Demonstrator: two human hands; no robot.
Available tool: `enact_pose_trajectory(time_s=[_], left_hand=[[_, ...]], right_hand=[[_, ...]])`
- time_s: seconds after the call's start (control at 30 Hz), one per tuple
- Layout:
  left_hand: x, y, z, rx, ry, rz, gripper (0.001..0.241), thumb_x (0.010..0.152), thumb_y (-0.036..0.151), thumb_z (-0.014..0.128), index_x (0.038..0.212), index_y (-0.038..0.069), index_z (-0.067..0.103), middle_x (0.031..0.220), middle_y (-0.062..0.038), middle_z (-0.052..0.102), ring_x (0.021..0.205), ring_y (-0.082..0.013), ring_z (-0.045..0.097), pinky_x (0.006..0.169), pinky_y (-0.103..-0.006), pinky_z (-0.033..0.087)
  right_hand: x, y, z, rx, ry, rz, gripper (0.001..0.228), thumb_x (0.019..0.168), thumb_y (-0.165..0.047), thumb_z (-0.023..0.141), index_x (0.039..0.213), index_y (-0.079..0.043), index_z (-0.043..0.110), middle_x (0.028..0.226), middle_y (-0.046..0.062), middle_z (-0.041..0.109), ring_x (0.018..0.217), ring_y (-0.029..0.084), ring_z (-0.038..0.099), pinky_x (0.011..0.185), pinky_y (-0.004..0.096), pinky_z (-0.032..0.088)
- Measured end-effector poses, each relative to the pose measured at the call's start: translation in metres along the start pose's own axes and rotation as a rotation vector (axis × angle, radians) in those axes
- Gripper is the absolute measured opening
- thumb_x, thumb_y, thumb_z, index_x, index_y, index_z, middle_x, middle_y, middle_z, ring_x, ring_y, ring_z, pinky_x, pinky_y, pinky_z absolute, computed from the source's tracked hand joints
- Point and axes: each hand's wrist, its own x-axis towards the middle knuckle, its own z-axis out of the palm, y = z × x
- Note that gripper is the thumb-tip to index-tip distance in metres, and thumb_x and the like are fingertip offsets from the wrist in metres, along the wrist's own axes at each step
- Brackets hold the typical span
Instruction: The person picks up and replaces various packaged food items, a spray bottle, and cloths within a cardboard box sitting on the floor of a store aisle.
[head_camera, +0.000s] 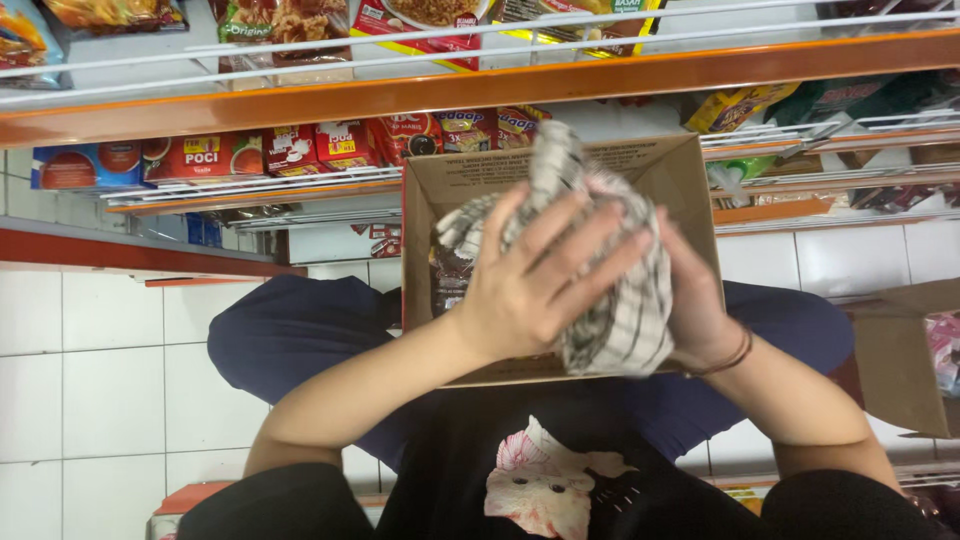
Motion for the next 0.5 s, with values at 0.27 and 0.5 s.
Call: enact_pose_trajectory(time_s=[0.27, 0.5], left_hand=[[-0.047, -0.024, -0.008, -0.411, -0.016, -0.46, 0.049, 0.096, 0.016, 0.07, 0.144, 0.015, 0.056, 0.144, -0.012, 0.055, 0.14, -0.0277, 0.052, 0.122, -0.0468, 0.042], [-0.04, -0.005, 0.003, -1.473, 0.051, -1.29, 0.062, 0.088, 0.024, 0.078, 0.143, 0.005, 0.055, 0.141, -0.016, 0.053, 0.135, -0.0336, 0.051, 0.118, -0.0475, 0.041]], right_hand=[[-0.013, -0.028, 0.004, 0.061, -0.065, -0.405, 0.062, 0.105, -0.051, 0.045, 0.157, -0.019, 0.039, 0.159, 0.009, 0.05, 0.145, 0.027, 0.049, 0.122, 0.052, 0.04], [0.003, -0.001, -0.012, 0.07, -0.105, -0.373, 0.062, 0.103, -0.017, 0.071, 0.157, -0.012, 0.042, 0.146, 0.009, 0.054, 0.139, 0.027, 0.053, 0.122, 0.049, 0.043]])
